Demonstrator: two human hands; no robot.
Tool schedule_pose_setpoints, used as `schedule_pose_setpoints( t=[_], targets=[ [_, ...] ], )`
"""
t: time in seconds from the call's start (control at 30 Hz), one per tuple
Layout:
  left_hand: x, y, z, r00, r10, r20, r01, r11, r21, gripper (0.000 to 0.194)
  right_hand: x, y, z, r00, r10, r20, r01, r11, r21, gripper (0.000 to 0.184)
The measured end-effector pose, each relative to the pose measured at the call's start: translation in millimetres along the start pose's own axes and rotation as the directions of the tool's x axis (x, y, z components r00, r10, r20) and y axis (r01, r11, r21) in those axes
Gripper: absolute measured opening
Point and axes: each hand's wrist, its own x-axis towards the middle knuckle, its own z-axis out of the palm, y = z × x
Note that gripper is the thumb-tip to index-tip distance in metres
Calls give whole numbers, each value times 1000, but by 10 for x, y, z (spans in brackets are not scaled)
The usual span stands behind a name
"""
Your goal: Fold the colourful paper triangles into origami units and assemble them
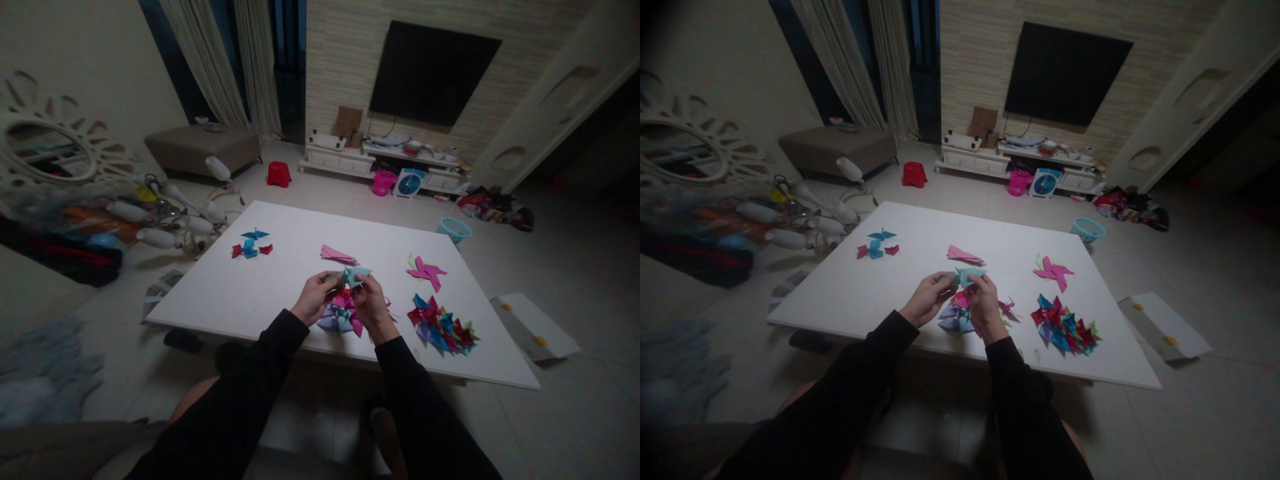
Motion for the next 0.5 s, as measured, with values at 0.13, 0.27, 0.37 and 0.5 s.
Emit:
schedule_pose_setpoints(
  t=[0.13,0.27,0.37,0.5],
  targets=[
    [-1,13,-6,1000,4,20,-5,999,43,40,2,-6,13,999,-42,-13,42,999,-13,23],
    [-8,16,-6,999,23,34,-24,999,36,41,9,39,4,999,-39,4,39,999,-18,23],
    [-12,26,-5,998,31,47,-32,999,33,38,11,63,-8,999,-37,20,38,999,-32,21],
    [-10,44,-6,997,33,64,-35,999,31,37,4,67,-11,999,-8,53,9,1000,-11,23]
  ],
)
